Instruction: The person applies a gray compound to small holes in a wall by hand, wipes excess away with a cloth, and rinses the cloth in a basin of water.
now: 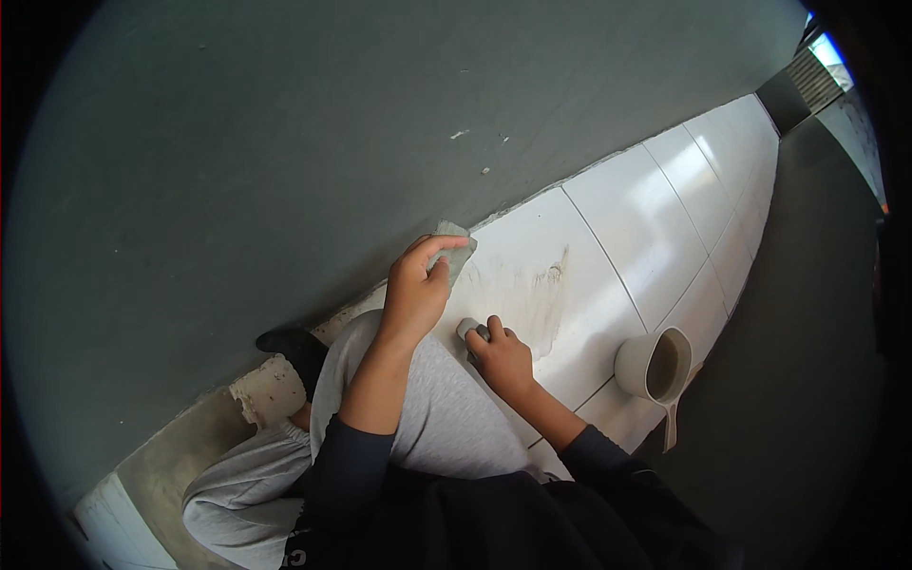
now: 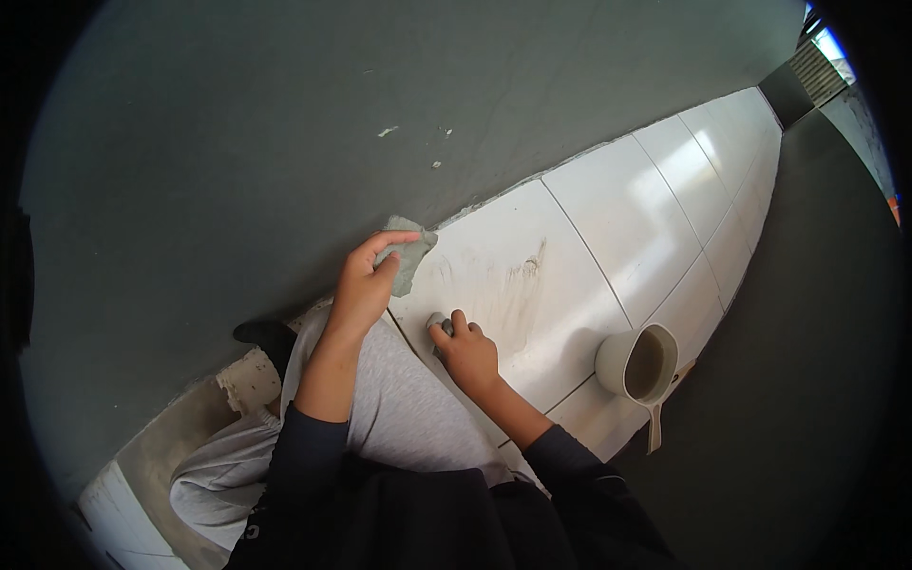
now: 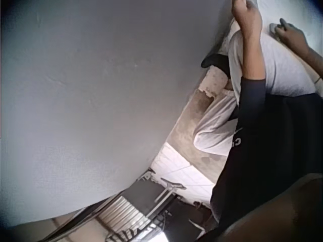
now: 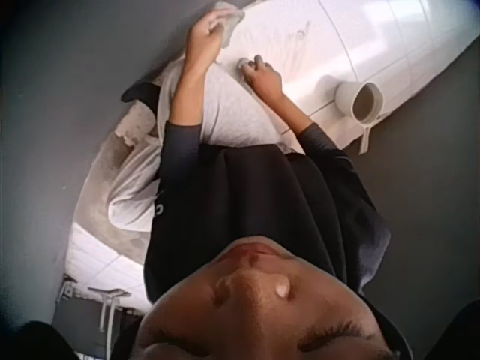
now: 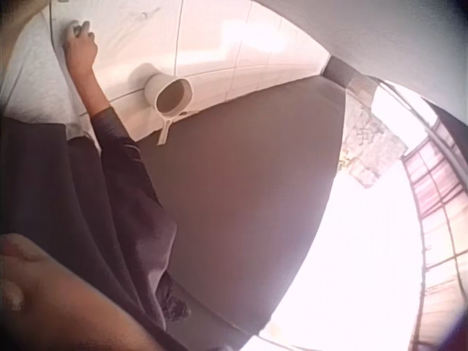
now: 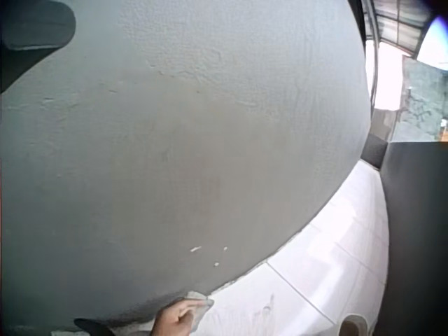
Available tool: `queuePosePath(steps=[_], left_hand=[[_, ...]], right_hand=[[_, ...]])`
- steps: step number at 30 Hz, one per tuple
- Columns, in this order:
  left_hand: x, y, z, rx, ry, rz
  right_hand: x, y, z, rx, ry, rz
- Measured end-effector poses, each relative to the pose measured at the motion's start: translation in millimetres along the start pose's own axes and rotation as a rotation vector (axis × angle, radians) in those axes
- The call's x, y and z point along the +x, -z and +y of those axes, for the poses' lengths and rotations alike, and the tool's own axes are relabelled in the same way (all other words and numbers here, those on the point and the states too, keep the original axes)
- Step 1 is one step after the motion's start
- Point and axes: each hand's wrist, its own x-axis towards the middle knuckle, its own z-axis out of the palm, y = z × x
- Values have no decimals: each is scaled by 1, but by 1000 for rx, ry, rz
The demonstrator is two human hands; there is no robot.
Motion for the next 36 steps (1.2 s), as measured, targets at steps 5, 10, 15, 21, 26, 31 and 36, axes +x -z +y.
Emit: queuePosePath(steps=[5,10,15,21,26,31,36], left_hand=[[0,7,0,65,-27,12],[-4,12,11,160,-29,16],[-4,10,-3,2,-8,16],[3,2,-1,32,-11,3],[0,11,-4,89,-58,71],[-4,15,6,77,-57,58],[-4,9,2,43,-32,48]], right_hand=[[58,1,0,25,-11,76],[-2,8,8,-4,18,-21],[-57,8,5,-3,37,-71],[24,-4,-1,10,-14,55],[68,1,-3,55,-11,94],[-17,8,6,23,-13,-40],[-76,9,5,48,-46,-46]])
